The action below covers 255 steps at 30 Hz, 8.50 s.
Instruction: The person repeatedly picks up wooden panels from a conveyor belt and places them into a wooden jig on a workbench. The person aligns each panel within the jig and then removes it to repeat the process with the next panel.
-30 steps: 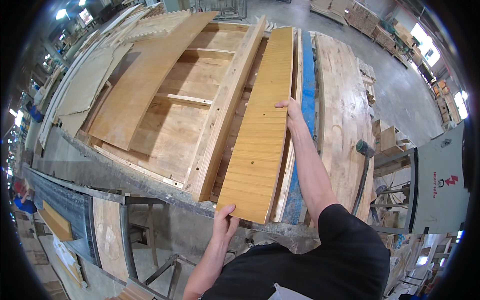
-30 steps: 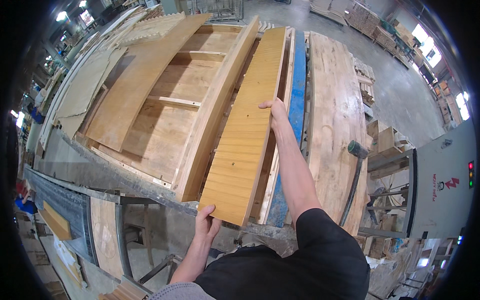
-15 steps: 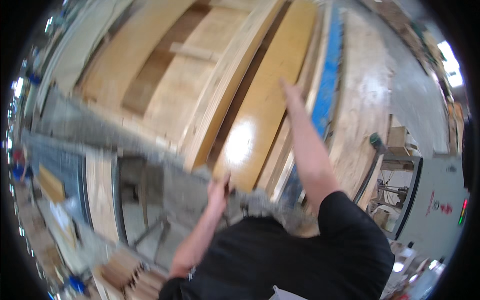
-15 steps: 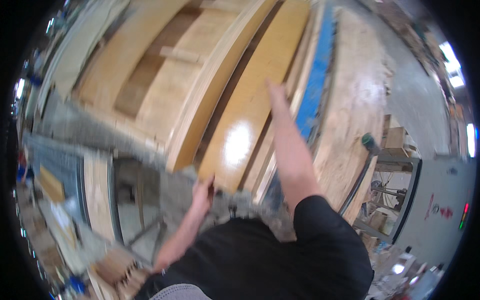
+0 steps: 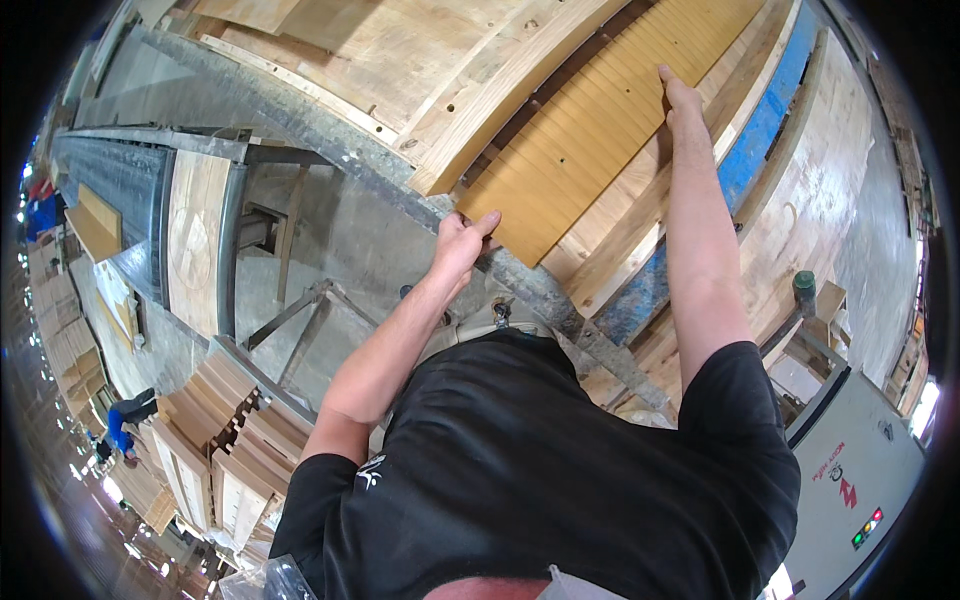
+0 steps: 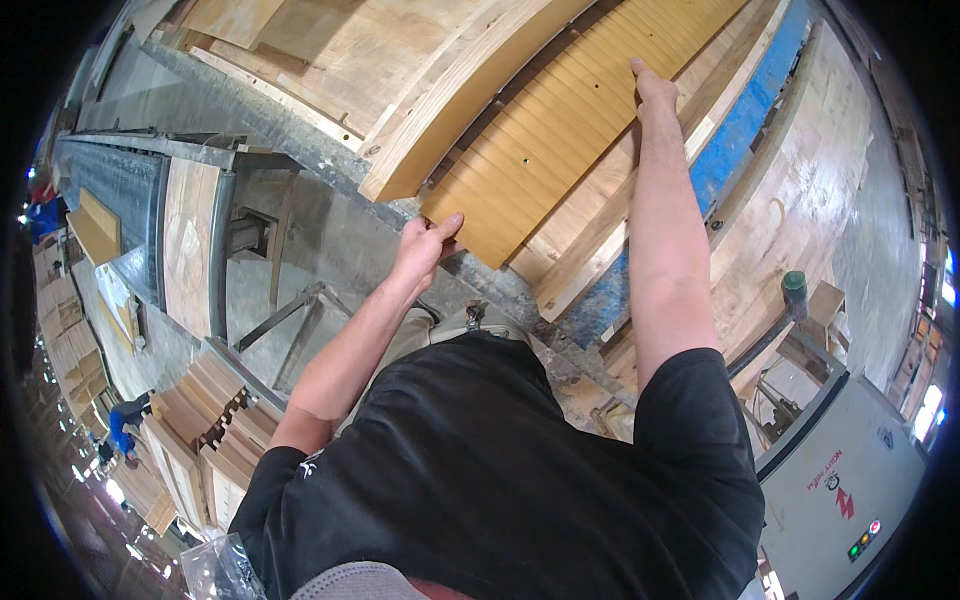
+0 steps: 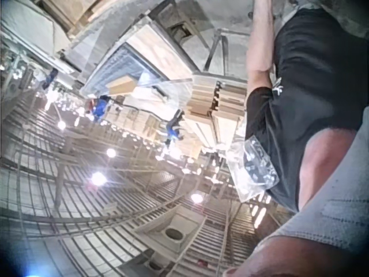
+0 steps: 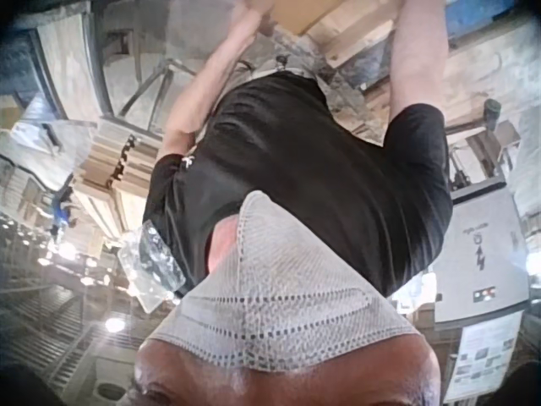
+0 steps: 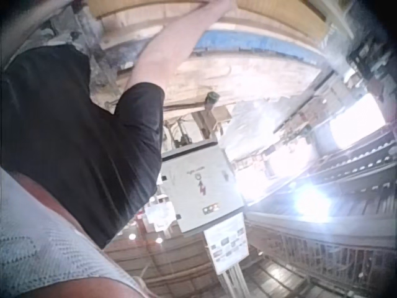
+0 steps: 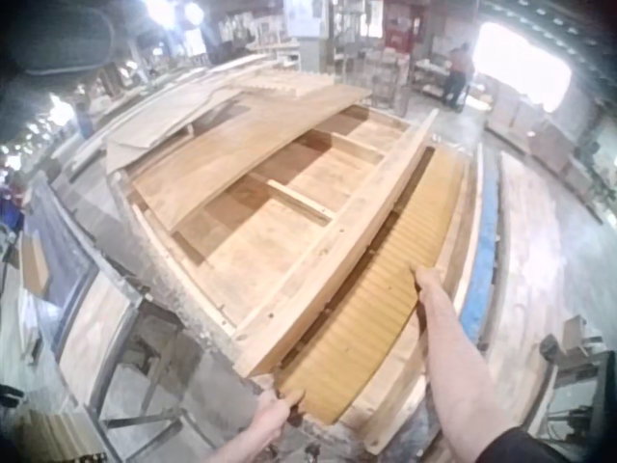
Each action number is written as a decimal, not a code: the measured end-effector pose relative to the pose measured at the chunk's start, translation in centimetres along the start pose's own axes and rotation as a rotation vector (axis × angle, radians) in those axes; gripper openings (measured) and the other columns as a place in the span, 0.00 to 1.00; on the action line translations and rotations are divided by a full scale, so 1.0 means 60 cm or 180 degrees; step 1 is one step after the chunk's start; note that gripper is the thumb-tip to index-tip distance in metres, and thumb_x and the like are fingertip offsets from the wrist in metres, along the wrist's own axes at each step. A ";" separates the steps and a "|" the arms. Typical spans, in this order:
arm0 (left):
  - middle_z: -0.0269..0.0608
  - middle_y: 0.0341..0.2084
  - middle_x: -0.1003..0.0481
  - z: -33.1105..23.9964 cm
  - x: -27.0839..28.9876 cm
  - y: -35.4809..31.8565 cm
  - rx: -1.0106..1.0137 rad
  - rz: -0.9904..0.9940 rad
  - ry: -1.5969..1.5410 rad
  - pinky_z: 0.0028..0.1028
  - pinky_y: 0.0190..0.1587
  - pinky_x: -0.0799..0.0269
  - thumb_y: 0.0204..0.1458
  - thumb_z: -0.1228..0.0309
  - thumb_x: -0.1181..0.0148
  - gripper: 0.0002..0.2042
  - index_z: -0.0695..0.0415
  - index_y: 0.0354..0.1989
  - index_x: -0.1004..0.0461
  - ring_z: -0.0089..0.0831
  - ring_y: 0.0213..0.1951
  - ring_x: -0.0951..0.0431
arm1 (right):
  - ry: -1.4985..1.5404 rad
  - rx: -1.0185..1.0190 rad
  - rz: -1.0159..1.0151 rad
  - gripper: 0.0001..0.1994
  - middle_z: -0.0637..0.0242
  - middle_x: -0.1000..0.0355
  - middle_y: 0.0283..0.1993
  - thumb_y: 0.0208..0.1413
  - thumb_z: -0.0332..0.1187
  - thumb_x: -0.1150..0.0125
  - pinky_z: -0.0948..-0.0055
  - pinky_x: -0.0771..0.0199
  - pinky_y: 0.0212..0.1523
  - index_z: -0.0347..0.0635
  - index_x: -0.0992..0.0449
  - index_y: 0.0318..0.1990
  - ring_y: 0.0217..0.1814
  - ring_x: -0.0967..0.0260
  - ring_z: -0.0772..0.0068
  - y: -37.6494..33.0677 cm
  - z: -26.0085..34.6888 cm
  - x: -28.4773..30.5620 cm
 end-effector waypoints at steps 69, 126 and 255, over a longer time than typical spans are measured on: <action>0.54 0.40 0.20 -0.001 -0.011 0.026 -0.0216 0.1186 0.0103 0.34 0.37 0.14 0.67 0.62 0.46 0.19 0.71 0.52 0.28 0.39 0.35 0.15 | -0.3846 0.2376 -0.2095 0.19 0.49 0.27 0.60 0.64 0.40 0.40 0.53 0.32 0.63 0.36 0.23 0.57 0.63 0.30 0.47 -0.789 0.065 0.322; 0.37 0.27 0.23 0.011 0.039 0.029 -0.0503 0.0227 0.0402 0.26 0.26 0.26 0.64 0.61 0.39 0.14 0.63 0.39 0.24 0.24 0.25 0.23 | -0.3874 0.2319 -0.1352 0.23 0.43 0.36 0.69 0.73 0.40 0.55 0.55 0.37 0.69 0.29 0.31 0.64 0.70 0.39 0.43 -0.751 0.017 0.423; 0.37 0.25 0.25 -0.028 0.001 0.017 -0.0193 0.0140 0.0320 0.28 0.21 0.30 0.67 0.68 0.46 0.09 0.62 0.42 0.29 0.27 0.20 0.26 | 0.1534 -0.0779 -0.0748 0.09 0.76 0.38 0.20 0.60 0.29 0.47 0.72 0.41 0.18 0.50 0.35 0.27 0.20 0.37 0.77 -0.639 0.066 0.515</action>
Point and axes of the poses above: each hand's wrist, its own y-axis towards the middle knuckle, its own x-axis out of the back of the hand, z = x × y, the point moved 10 cm from there along y, towards the middle knuckle
